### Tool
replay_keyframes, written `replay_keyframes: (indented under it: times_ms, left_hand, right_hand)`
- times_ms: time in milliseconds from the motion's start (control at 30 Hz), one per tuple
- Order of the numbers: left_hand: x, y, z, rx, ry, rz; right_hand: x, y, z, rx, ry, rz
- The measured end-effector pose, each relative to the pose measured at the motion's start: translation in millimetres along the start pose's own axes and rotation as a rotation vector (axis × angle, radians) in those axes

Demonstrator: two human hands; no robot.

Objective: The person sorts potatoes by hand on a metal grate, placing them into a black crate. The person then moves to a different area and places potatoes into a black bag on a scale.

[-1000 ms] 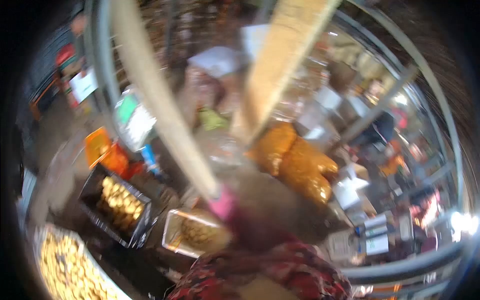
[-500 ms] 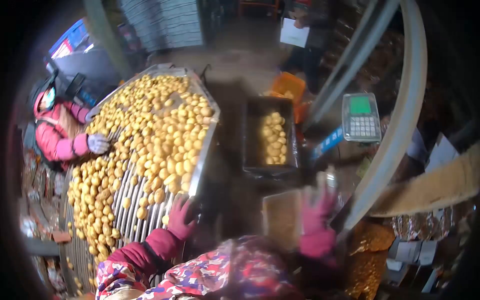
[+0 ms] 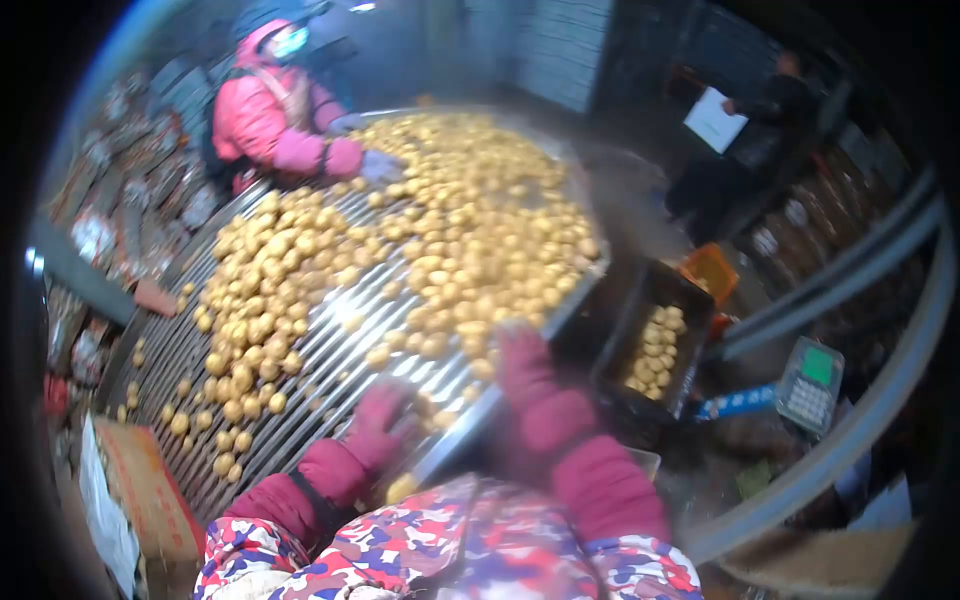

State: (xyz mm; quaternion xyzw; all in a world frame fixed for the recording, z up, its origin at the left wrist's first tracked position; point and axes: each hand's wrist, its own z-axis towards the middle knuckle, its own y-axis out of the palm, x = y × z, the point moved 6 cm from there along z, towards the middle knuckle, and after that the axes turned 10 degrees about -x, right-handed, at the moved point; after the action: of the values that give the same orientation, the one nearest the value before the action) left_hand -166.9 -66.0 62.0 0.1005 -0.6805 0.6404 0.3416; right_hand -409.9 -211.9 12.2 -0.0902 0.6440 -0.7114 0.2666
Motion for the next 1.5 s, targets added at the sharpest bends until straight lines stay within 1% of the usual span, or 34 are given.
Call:
replay_keyframes:
  times_ms: [33, 67, 100, 133, 167, 200, 233, 267, 300, 333, 367, 400, 467, 533, 567, 600, 667, 733, 767, 833, 900, 933, 1000, 1033, 1067, 1100, 1133, 1200, 1267, 1300, 1333, 1367, 1433, 1500]
  left_hand:
    - [-34.1, -5.6, -26.6, 0.154, -0.074, 0.178]
    - [-50.9, -32.6, -44.1, 0.274, -0.128, 0.207]
    - [-76.6, -56.7, -68.7, 0.342, -0.208, 0.246]
    - [-122.4, -71.8, -101.5, 0.442, -0.335, 0.171]
    - [-143.3, -92.5, -136.0, 0.493, -0.458, 0.434]
    - [-164.8, -113.6, -165.8, 0.533, -0.548, 0.446]
    - [-184.0, -130.3, -197.6, 0.66, -0.68, 0.574]
    - [-195.2, -148.5, -223.7, 0.643, -0.783, 0.618]
    - [-211.4, -155.9, -247.4, 0.704, -0.958, 0.688]
    - [-226.2, -160.4, -260.8, 0.661, -1.102, 0.679]
    - [-241.2, -163.4, -271.6, 0.615, -1.242, 0.665]
    - [-247.3, -163.7, -266.0, 0.541, -1.325, 0.524]
    - [-240.6, -154.0, -234.3, 0.395, -1.471, 0.235]
    - [-235.8, -144.4, -204.2, 0.602, -1.216, 0.258]
    - [-231.6, -140.6, -184.3, 0.464, -1.313, 0.36]
    - [-217.9, -137.1, -166.2, 0.462, -1.198, 0.372]
    - [-206.5, -128.2, -138.0, 0.446, -1.149, 0.394]
    - [-173.4, -116.9, -104.2, 0.439, -1.04, 0.405]
    - [-155.0, -113.3, -84.9, 0.312, -0.845, 0.279]
    - [-130.9, -103.8, -70.3, 0.218, -0.548, 0.113]
    - [-114.4, -93.7, -71.6, 0.272, -0.338, 0.032]
    - [-112.6, -110.3, -85.1, 0.456, -0.338, -0.048]
    - [-111.5, -156.7, -128.1, 0.596, -0.331, 0.156]
    - [-135.8, -163.4, -170.0, 0.767, -0.462, 0.29]
    - [-163.0, -171.7, -215.2, 0.88, -0.564, 0.327]
    - [-195.1, -171.6, -272.4, 0.945, -0.763, 0.335]
    - [-218.3, -172.9, -328.8, 1.123, -0.908, 0.122]
    - [-266.3, -157.1, -439.5, 1.246, -1.022, 0.148]
    - [-301.1, -119.2, -501.1, 1.234, -1.195, 0.3]
    - [-307.4, -111.3, -514.9, 1.22, -1.277, 0.374]
    - [-292.1, -115.3, -486.0, 1.069, -1.305, 0.425]
    - [-265.3, -119.2, -433.4, 0.918, -1.327, 0.47]
    - [-248.2, -122.4, -345.0, 0.896, -1.118, 0.343]
    - [-269.2, -98.0, -300.2, 0.733, -0.765, -0.225]
  right_hand:
    - [6.3, 8.4, 9.3, -0.01, -0.027, -0.018]
    - [2.7, 0.8, 15.5, -0.063, -0.013, -0.063]
    - [6.7, 6.1, 22.9, -0.03, -0.043, -0.095]
    - [10.9, 10.3, 32.2, -0.073, -0.017, -0.113]
    - [13.4, 12.1, 39.0, -0.101, -0.023, -0.115]
    - [15.2, 13.1, 44.1, -0.133, -0.029, -0.118]
    - [12.5, 13.0, 50.7, -0.162, -0.034, -0.121]
    - [7.1, 5.6, 56.1, -0.229, -0.006, -0.125]
    - [-1.3, -6.9, 61.7, -0.295, 0.024, -0.131]
    - [-5.3, -11.5, 66.3, -0.359, 0.059, -0.139]
    - [-5.0, -11.1, 70.1, -0.352, 0.038, -0.114]
    - [-0.7, -10.5, 72.3, -0.344, 0.019, -0.09]
    - [1.6, -11.3, 74.3, -0.298, -0.025, -0.057]
    - [-1.3, -16.0, 73.9, -0.282, -0.048, -0.057]
    - [-1.7, -15.4, 73.7, -0.275, -0.057, -0.056]
    - [-0.9, -13.8, 73.1, -0.248, -0.081, -0.025]
    - [3.9, -9.1, 72.8, -0.224, -0.093, -0.027]
    - [0.3, -13.4, 71.0, -0.227, -0.096, -0.012]
    - [-0.3, -12.1, 71.0, -0.223, -0.098, -0.02]
    - [0.4, -9.1, 70.9, -0.21, -0.106, -0.034]
    - [0.8, -8.5, 73.1, -0.226, -0.122, -0.001]
    - [1.5, -8.1, 73.4, -0.226, -0.127, 0.004]
    - [0.1, -11.7, 70.5, -0.228, -0.12, -0.005]
    - [1.5, -10.3, 70.4, -0.23, -0.115, 0.007]
    - [4.6, -8.3, 70.3, -0.233, -0.109, 0.021]
    - [4.7, -5.9, 70.9, -0.235, -0.107, 0.037]
    - [0.6, -8.9, 71.5, -0.248, -0.099, 0.024]
    - [0.5, -11.9, 69.1, -0.225, -0.132, 0.026]
    - [-2.5, -13.5, 70.1, -0.209, -0.148, 0.015]
    - [-2.7, -11.5, 70.2, -0.205, -0.156, 0.016]
    - [-1.4, -10.2, 70.4, -0.202, -0.162, 0.013]
    - [-0.6, -9.9, 70.9, -0.197, -0.166, 0.008]
    - [-2.2, -13.6, 71.3, -0.204, -0.162, 0.023]
    - [-4.2, -15.5, 71.7, -0.222, -0.155, 0.032]
